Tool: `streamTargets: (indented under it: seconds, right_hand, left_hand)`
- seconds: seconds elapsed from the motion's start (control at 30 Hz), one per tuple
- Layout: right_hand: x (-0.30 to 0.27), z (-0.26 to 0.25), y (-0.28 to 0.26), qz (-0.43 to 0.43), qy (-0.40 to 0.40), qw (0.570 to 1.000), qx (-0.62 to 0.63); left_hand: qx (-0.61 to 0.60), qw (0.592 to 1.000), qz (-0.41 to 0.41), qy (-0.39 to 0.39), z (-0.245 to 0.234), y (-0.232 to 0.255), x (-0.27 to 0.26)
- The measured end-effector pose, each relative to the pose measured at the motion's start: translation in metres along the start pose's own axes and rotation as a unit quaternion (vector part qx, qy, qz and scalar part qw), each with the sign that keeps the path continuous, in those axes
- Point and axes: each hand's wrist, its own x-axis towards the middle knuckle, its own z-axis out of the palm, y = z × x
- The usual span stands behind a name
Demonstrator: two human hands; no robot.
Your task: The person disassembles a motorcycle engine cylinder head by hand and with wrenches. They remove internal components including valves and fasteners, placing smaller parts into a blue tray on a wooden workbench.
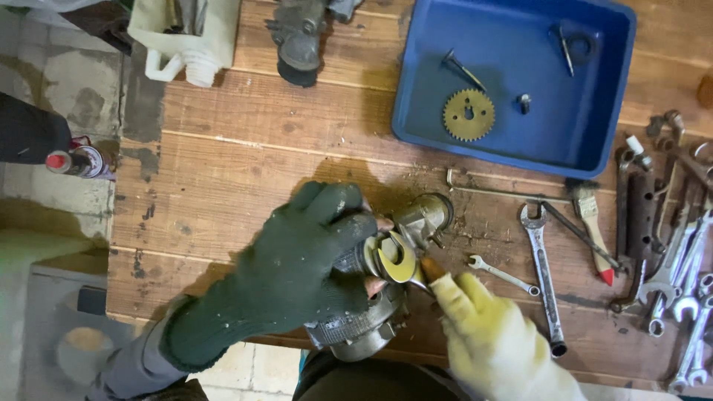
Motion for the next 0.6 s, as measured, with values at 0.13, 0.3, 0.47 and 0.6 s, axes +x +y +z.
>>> streamTargets:
  seconds: [0.13, 0.3, 0.47, 0.6]
  right_hand:
    - [-0.015, -0.003, -0.023, 0.091, 0.048, 0.995, 0.001]
    - [-0.026, -0.031, -0.064, 0.18, -0.019, 0.983, 0.013]
    - [-0.029, -0.035, -0.07, 0.198, -0.027, 0.977, 0.077]
    - [-0.029, -0.064, -0.091, 0.213, -0.038, 0.966, 0.141]
  left_hand:
    - [0.029, 0.999, -0.003, 0.02, 0.006, -0.003, -0.003]
    - [0.006, 1.0, -0.002, 0.005, 0.006, -0.004, -0.004]
    - [-0.004, 1.0, -0.006, 0.006, 0.01, -0.008, -0.006]
    - [0.007, 1.0, -0.005, -0.006, 0.006, -0.006, -0.003]
